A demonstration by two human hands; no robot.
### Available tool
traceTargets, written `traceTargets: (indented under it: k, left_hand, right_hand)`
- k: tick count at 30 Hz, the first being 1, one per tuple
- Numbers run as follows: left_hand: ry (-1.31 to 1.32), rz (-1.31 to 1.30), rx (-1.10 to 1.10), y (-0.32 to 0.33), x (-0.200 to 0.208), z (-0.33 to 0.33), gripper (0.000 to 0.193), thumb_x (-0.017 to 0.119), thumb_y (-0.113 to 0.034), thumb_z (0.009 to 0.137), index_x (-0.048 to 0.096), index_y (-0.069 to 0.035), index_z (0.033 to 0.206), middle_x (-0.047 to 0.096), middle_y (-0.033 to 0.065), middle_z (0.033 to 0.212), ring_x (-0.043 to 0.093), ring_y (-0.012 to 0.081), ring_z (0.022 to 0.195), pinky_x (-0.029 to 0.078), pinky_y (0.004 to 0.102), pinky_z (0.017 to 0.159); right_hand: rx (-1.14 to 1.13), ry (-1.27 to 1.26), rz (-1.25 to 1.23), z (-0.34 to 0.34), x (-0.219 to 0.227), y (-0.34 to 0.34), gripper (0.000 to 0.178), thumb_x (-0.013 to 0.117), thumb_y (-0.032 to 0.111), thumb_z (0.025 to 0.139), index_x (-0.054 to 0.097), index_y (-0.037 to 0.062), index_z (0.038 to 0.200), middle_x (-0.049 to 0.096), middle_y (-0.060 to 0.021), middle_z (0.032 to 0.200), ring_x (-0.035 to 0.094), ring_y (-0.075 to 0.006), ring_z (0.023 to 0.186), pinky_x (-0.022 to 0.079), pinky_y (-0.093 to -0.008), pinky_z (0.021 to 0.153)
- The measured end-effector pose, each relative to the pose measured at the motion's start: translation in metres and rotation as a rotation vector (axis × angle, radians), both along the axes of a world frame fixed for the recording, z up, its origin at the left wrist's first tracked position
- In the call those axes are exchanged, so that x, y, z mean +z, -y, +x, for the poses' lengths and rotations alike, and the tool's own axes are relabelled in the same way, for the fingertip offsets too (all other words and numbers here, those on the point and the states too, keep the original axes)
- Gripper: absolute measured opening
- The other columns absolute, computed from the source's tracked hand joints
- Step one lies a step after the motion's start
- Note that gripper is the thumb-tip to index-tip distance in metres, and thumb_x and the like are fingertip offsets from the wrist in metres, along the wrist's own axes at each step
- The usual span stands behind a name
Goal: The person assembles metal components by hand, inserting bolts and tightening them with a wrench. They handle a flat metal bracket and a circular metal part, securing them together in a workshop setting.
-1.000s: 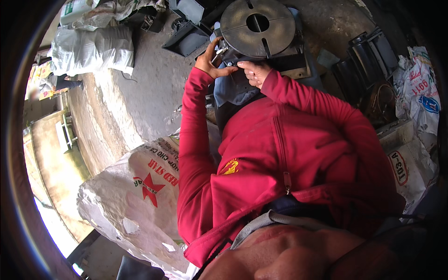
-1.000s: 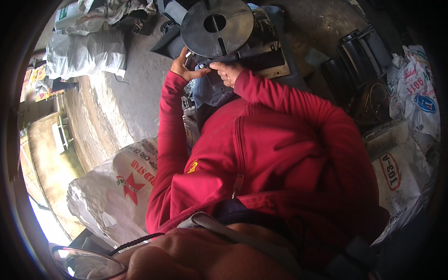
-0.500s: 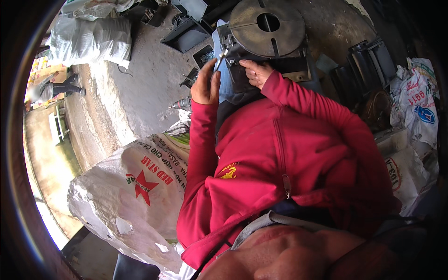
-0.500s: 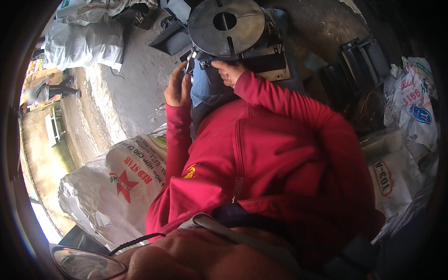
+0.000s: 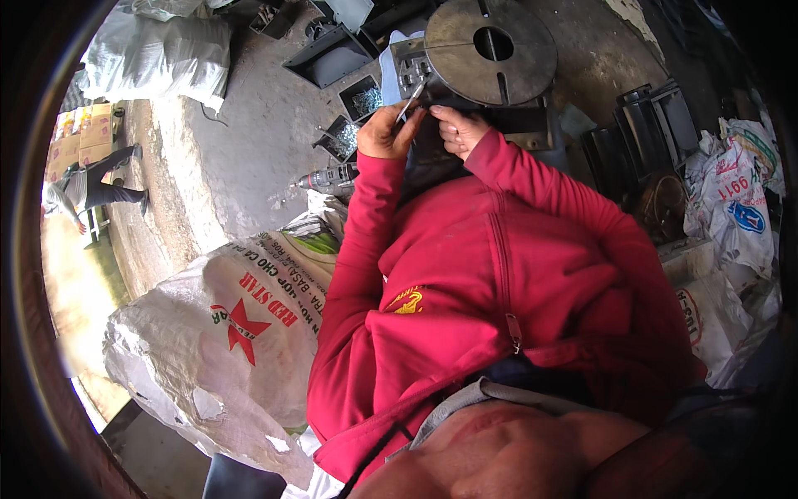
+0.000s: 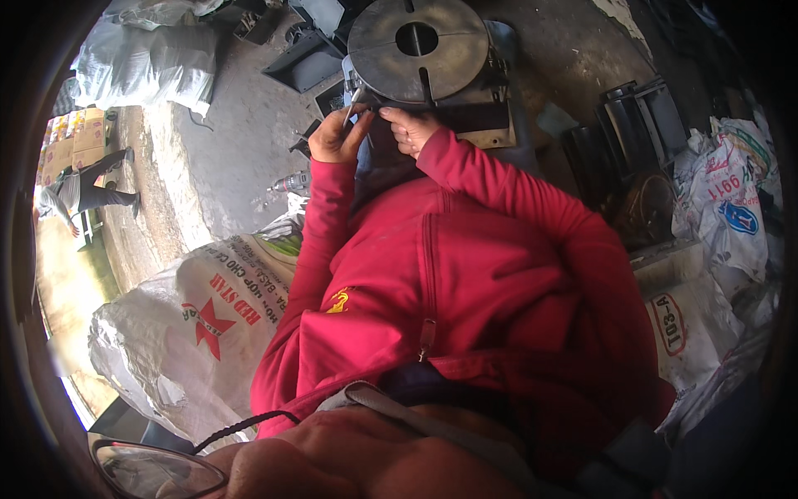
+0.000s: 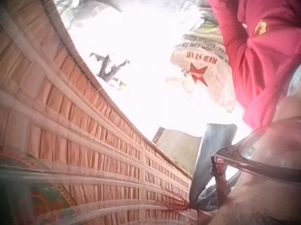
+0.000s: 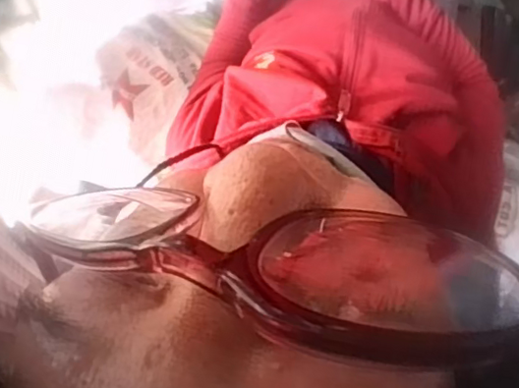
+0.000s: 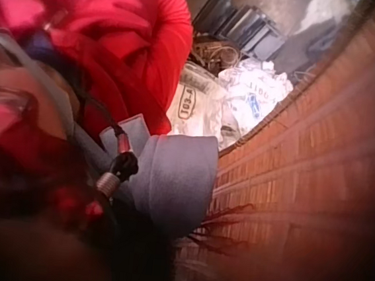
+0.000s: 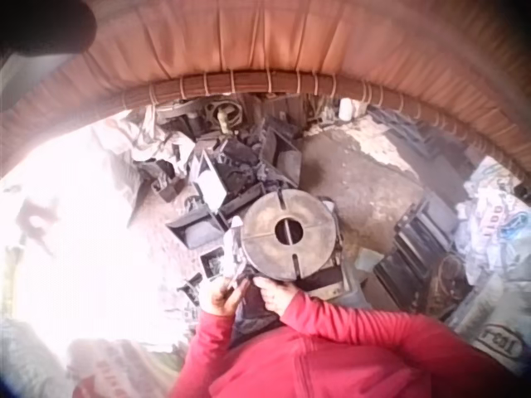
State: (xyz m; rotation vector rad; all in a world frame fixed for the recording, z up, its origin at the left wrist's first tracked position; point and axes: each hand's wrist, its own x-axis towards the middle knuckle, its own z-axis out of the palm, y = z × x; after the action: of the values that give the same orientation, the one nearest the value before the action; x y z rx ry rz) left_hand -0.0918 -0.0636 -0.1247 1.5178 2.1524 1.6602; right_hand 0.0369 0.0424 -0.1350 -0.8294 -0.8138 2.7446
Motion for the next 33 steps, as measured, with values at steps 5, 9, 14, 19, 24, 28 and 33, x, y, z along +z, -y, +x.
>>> traceTargets:
  k: [5,9,14,19,24,28,33]
  left_hand:
    - [0.136,-0.034,0.013,-0.001,-0.003,0.002,0.018,0.077,-0.013,0.078,0.069,-0.006,0.093,0.066,0.0051,0.073,0.06,0.0116,0.059,0.047,0.0253,0.056]
    - [0.107,-0.132,0.063,0.0,0.008,0.007,0.017,0.076,-0.011,0.078,0.067,-0.005,0.092,0.064,0.0046,0.07,0.059,0.0098,0.058,0.046,0.0244,0.054]
    - [0.023,0.014,0.03,-0.003,0.003,0.007,0.018,0.076,-0.009,0.078,0.065,-0.006,0.091,0.061,0.0049,0.069,0.058,0.0113,0.057,0.045,0.0245,0.052]
    - [-0.124,0.031,-0.038,0.005,-0.009,0.006,0.019,0.075,-0.005,0.076,0.064,-0.006,0.091,0.062,0.0081,0.072,0.062,0.0202,0.059,0.047,0.0279,0.054]
    - [-0.244,0.088,0.037,0.016,-0.001,0.021,0.019,0.075,-0.002,0.075,0.061,-0.005,0.087,0.065,0.0105,0.077,0.064,0.0245,0.061,0.049,0.0286,0.055]
    - [0.503,0.219,0.008,0.018,0.015,0.013,0.009,0.067,-0.006,0.087,0.059,-0.002,0.09,0.064,0.007,0.078,0.056,0.0086,0.058,0.046,0.0239,0.052]
    - [0.653,0.041,-0.001,0.02,0.016,0.008,0.013,0.066,-0.012,0.089,0.064,-0.001,0.095,0.064,0.005,0.075,0.053,0.0064,0.055,0.042,0.0202,0.049]
  right_hand:
    - [0.007,0.012,0.022,0.0,-0.006,0.0,0.023,0.066,0.032,0.087,0.052,0.0164,0.078,0.036,0.0091,0.053,0.028,-0.0026,0.039,0.022,-0.0198,0.037]
    - [-0.002,-0.025,0.021,0.0,-0.01,-0.001,0.024,0.068,0.03,0.087,0.051,0.0165,0.078,0.037,0.0092,0.055,0.031,-0.0014,0.041,0.022,-0.0187,0.037]
    - [0.008,-0.032,0.007,-0.001,-0.009,-0.001,0.024,0.067,0.029,0.087,0.05,0.0169,0.076,0.037,0.0095,0.055,0.032,-0.0009,0.041,0.021,-0.0184,0.037]
    - [-0.011,-0.052,-0.01,-0.001,-0.013,-0.001,0.025,0.068,0.028,0.086,0.05,0.0165,0.073,0.037,0.0087,0.054,0.029,-0.0026,0.039,0.022,-0.0197,0.037]
    - [-0.045,-0.021,0.067,0.0,0.001,0.002,0.027,0.068,0.028,0.086,0.049,0.0171,0.072,0.037,0.0088,0.053,0.029,-0.0024,0.038,0.022,-0.0198,0.037]
    - [-0.055,0.007,0.056,-0.001,0.0,0.002,0.027,0.068,0.028,0.086,0.049,0.0168,0.071,0.036,0.0093,0.052,0.029,-0.0021,0.038,0.022,-0.0194,0.036]
    - [-0.026,0.03,0.045,-0.001,0.002,0.001,0.025,0.067,0.027,0.087,0.05,0.0162,0.073,0.036,0.0095,0.052,0.029,-0.0019,0.038,0.022,-0.0191,0.036]
